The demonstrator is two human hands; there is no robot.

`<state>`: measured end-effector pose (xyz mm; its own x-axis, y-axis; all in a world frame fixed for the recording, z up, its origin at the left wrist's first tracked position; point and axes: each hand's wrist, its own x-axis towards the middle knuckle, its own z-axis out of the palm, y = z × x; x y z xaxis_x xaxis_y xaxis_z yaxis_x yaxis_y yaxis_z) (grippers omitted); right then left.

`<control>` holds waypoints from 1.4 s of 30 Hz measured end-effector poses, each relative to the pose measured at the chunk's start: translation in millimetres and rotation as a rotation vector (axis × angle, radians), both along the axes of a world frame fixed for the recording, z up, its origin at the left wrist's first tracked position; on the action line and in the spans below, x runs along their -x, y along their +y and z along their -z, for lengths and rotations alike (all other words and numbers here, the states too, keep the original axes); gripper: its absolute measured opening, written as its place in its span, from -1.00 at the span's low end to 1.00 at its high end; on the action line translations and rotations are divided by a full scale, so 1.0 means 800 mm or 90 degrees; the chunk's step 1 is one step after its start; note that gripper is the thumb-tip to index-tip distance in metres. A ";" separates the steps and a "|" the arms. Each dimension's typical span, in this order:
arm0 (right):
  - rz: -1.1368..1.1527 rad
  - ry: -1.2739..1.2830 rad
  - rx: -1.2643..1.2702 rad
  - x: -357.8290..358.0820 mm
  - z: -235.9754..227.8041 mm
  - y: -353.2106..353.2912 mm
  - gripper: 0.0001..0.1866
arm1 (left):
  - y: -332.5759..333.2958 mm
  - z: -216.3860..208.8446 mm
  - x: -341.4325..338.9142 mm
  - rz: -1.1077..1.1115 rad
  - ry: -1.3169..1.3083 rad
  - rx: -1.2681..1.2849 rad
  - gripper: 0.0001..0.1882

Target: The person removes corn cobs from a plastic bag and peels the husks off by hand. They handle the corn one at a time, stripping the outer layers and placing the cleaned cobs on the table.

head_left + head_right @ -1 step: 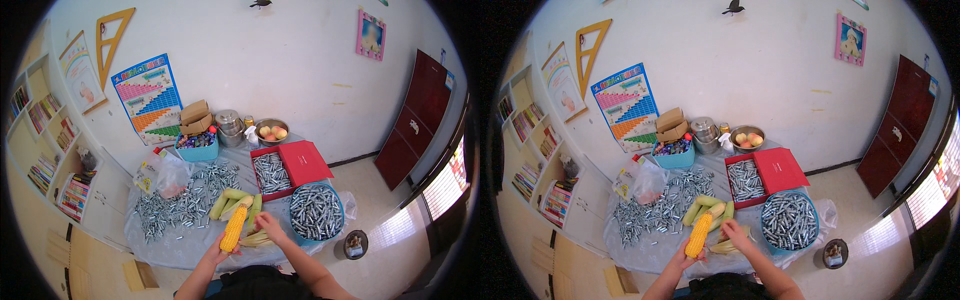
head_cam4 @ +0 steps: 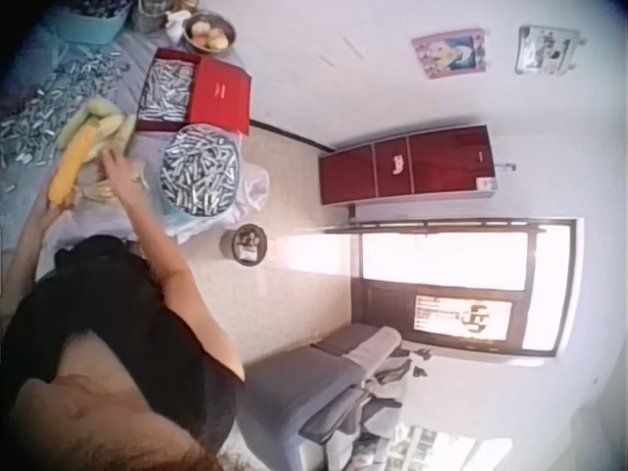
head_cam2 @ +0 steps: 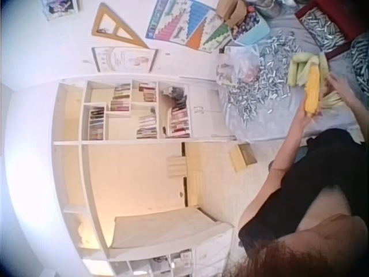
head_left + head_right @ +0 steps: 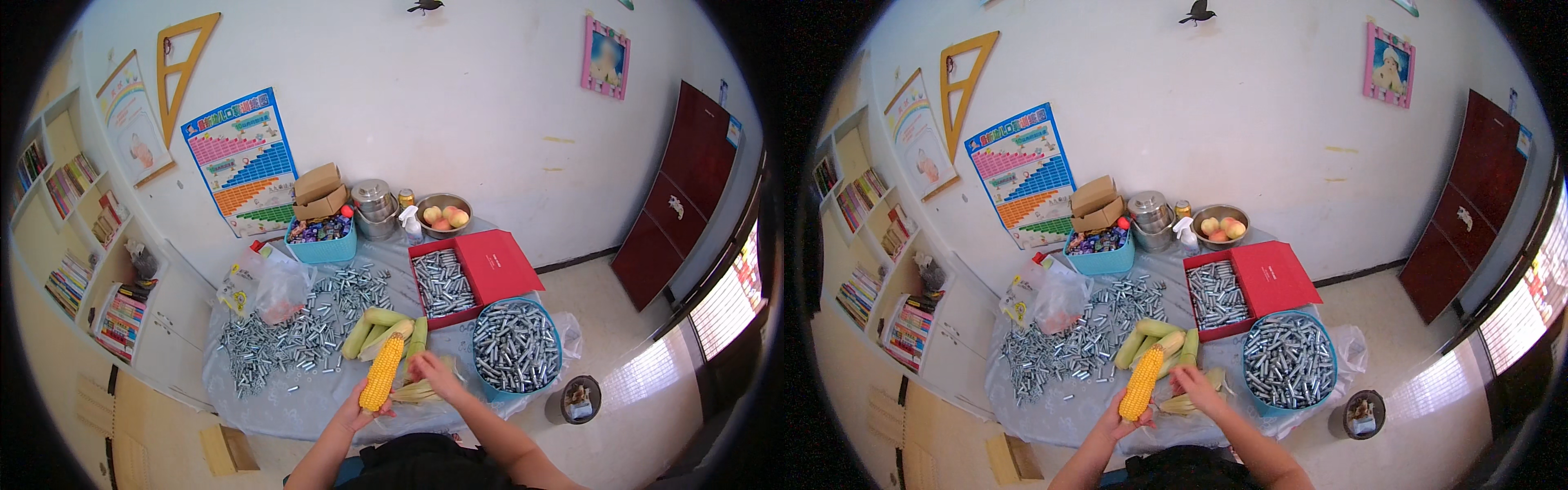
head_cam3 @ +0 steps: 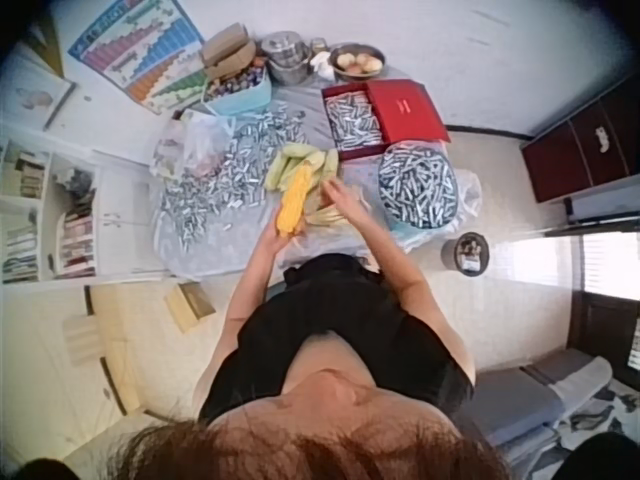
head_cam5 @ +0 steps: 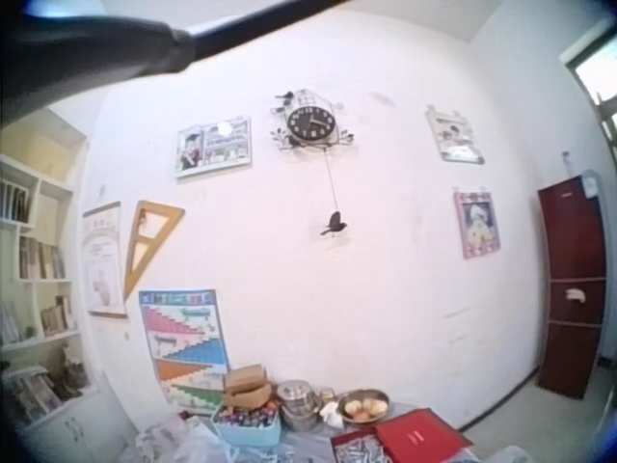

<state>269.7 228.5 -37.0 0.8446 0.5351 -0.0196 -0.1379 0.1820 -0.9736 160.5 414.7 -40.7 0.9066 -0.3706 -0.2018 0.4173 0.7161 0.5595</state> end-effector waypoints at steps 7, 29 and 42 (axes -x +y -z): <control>-0.108 -0.057 0.043 0.019 0.000 0.009 -0.75 | -0.006 0.002 -0.001 0.031 0.022 0.048 -0.33; 0.158 -0.027 0.013 -0.005 -0.005 -0.009 -0.82 | -0.032 -0.037 -0.005 -0.411 -0.197 -0.844 -0.59; 0.120 -0.170 0.130 -0.013 -0.037 -0.029 -0.71 | -0.019 -0.065 -0.005 -0.475 -0.482 -1.139 -0.48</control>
<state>279.7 205.6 -7.8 0.9173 0.3783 0.1243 0.1427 -0.0209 -0.9895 164.1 399.8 11.4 0.8146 0.1607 0.5574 -0.2224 -0.8009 0.5560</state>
